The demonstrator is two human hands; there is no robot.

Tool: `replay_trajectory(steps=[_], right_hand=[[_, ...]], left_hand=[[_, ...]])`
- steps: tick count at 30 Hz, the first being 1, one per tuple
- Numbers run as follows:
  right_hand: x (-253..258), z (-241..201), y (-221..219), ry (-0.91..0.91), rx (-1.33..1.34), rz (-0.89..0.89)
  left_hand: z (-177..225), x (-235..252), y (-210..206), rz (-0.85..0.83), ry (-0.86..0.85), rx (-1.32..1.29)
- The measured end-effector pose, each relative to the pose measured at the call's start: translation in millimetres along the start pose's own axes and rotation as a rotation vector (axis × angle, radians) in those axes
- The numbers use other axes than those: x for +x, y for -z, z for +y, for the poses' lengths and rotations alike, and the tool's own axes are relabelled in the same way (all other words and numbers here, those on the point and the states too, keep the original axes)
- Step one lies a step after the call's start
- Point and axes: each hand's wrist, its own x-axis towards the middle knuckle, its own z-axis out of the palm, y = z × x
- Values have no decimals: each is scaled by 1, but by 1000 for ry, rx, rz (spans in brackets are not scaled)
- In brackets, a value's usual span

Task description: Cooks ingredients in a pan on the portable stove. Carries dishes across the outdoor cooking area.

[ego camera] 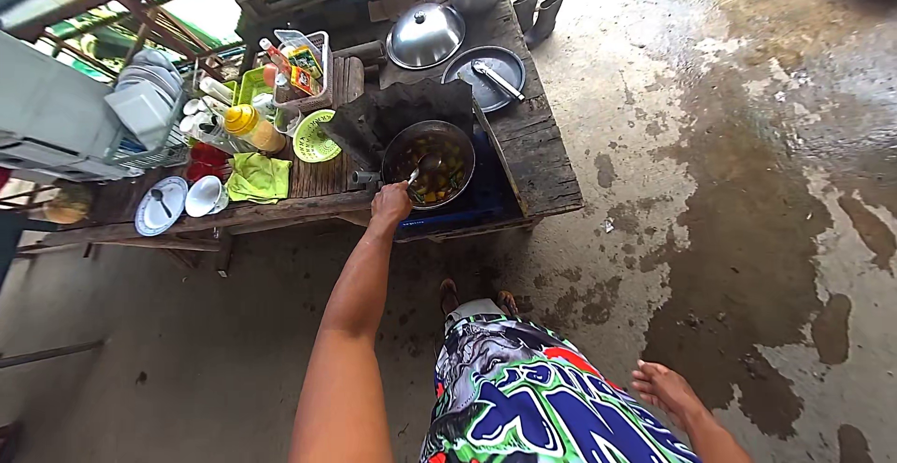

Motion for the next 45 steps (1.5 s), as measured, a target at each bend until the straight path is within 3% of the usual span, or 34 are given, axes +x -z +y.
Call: replay_trajectory(steps=[4,8,16,23,25,28,31,34,37,41,45], right_hand=[[-20,-1,-7,-15,-72,-21],[-34,-13,-16,-11,-144,-68],[2,-50,-51,35,-181,-133],[19,-93,-101,128,-240,-173],[22,-101,-117,133,-229,-162],[27,-100,-150,150,-199,-131],[5,-97,-187,99,-154,-58],[-50,-91,-244,31,-79,-14],[-91,-76,-298,6,-74,6],[-131,-26,-342,-63,-25,7],[-174,7,-362,-154,-7,36]], left_hand=[[9,-2,-16,11,-74,19],[-3,-8,-12,37,4,55],[-34,-33,-32,294,59,-155],[-53,-37,-24,146,-3,-269],[-68,-37,-14,199,-85,-493],[-105,-47,31,222,-127,-839],[-178,-31,53,241,-91,-923],[-264,14,55,257,-2,-905],[-324,68,30,259,141,-979],[-363,117,3,248,261,-1063],[-377,154,-4,216,252,-839]])
